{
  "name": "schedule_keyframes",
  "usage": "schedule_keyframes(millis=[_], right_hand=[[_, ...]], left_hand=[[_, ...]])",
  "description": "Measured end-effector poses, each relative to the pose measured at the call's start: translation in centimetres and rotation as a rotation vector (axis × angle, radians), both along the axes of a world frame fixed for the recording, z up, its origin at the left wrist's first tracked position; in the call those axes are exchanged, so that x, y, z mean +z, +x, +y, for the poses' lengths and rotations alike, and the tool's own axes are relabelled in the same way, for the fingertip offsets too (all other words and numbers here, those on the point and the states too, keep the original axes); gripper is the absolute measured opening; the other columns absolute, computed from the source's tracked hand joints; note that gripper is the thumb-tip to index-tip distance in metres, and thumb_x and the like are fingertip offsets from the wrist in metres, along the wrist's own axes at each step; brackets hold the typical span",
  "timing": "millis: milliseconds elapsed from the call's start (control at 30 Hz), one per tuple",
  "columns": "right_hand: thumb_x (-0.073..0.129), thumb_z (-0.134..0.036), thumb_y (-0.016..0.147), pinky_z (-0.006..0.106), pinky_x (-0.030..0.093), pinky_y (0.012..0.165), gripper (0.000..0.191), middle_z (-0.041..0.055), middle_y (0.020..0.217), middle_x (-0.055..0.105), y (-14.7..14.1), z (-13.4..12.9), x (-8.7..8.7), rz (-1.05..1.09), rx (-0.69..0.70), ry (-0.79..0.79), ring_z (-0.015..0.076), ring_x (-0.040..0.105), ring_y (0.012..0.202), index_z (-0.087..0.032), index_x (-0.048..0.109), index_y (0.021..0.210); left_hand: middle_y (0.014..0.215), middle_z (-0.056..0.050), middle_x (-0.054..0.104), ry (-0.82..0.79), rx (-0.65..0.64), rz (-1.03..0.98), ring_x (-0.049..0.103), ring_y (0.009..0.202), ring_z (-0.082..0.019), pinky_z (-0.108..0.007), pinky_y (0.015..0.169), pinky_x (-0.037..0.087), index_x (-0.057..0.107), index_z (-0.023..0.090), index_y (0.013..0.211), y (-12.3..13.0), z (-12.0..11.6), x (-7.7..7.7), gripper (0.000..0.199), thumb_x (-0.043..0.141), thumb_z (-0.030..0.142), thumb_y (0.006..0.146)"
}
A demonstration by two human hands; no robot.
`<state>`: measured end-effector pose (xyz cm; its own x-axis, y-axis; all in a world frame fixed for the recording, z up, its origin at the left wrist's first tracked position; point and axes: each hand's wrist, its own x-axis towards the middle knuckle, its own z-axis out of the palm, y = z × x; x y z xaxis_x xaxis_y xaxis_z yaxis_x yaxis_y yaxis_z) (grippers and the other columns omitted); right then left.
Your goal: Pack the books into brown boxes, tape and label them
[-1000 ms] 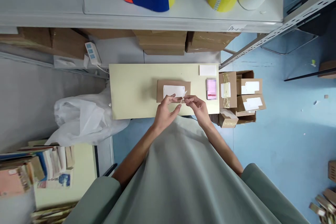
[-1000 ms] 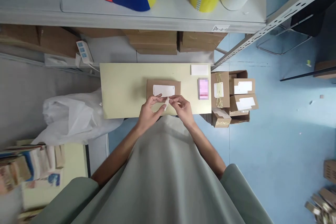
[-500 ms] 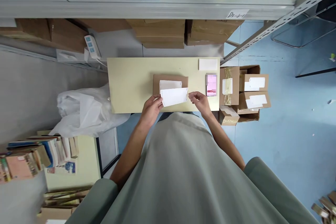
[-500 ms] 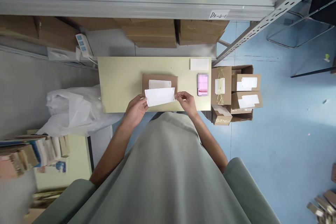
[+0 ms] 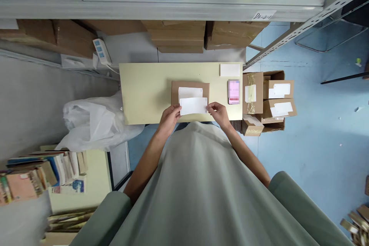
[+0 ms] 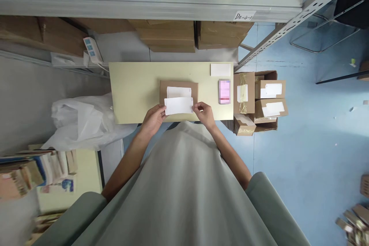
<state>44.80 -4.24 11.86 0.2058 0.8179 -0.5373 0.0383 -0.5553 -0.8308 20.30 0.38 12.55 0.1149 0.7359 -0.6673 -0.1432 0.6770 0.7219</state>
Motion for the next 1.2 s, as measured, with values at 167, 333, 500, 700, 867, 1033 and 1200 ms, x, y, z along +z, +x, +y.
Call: schedule_keyframes(millis=[167,333,500,700,867,1033,1200], right_hand=[[0.072,-0.063,0.082,0.038,0.059,0.08,0.037,0.0054,0.086,0.077,-1.1,-1.0,-0.9,-0.048,0.017,-0.037,0.0241,0.07,0.087,-0.026,0.069,0.081],[0.073,-0.07,0.083,0.037,0.059,0.08,0.044,0.0054,0.085,0.076,-1.8,-0.9,-2.2,-0.088,0.022,-0.067,0.0238,0.07,0.086,-0.026,0.069,0.082],[0.074,-0.078,0.084,0.035,0.056,0.078,0.053,0.0051,0.084,0.074,-2.3,0.7,-3.7,-0.109,0.041,-0.041,0.0213,0.066,0.079,-0.025,0.068,0.08],[0.07,-0.067,0.091,0.036,0.054,0.081,0.044,0.0059,0.085,0.075,-2.1,3.6,-5.2,-0.198,0.028,-0.013,0.0228,0.066,0.082,-0.025,0.066,0.082],[0.07,-0.05,0.097,0.035,0.052,0.084,0.03,0.0082,0.091,0.079,-2.0,5.3,-5.8,-0.348,0.043,-0.085,0.0246,0.071,0.087,-0.023,0.068,0.084],[0.068,-0.041,0.103,0.032,0.055,0.088,0.024,0.0088,0.101,0.084,-2.5,6.2,-6.2,-0.489,0.107,-0.18,0.0255,0.077,0.098,-0.021,0.074,0.091],[0.068,-0.034,0.106,0.033,0.057,0.095,0.018,0.0115,0.112,0.086,-2.9,7.0,-5.8,-0.575,0.179,-0.254,0.0264,0.08,0.107,-0.02,0.079,0.1]], left_hand=[[0.096,-0.007,0.079,-0.022,0.002,0.05,0.077,0.105,-0.028,-0.04,0.095,0.057,0.065,0.023,0.092,-1.2,-0.8,-2.2,0.052,0.092,0.06,0.067],[0.096,-0.007,0.078,-0.018,0.0,0.064,0.076,0.103,-0.027,-0.04,0.097,0.057,0.066,0.023,0.092,-1.5,-0.9,-3.9,0.051,0.09,0.061,0.068],[0.094,-0.007,0.077,-0.004,0.053,0.102,0.075,0.103,-0.027,-0.04,0.095,0.058,0.066,0.023,0.092,-0.8,0.4,-5.5,0.048,0.09,0.058,0.07],[0.103,-0.009,0.079,0.139,0.086,0.217,0.074,0.104,-0.024,-0.036,0.095,0.057,0.071,0.021,0.097,0.3,3.5,-7.3,0.033,0.084,0.046,0.08],[0.106,-0.011,0.079,0.3,0.001,0.437,0.073,0.099,-0.024,-0.037,0.098,0.056,0.071,0.02,0.096,0.9,6.0,-9.0,0.017,0.075,0.034,0.088],[0.103,-0.009,0.078,0.316,-0.098,0.633,0.072,0.098,-0.023,-0.037,0.101,0.056,0.073,0.019,0.096,0.9,6.8,-10.4,0.011,0.07,0.028,0.09],[0.097,-0.008,0.077,0.347,-0.175,0.708,0.073,0.097,-0.025,-0.038,0.099,0.057,0.073,0.019,0.095,0.7,7.1,-11.0,0.009,0.069,0.026,0.091]])
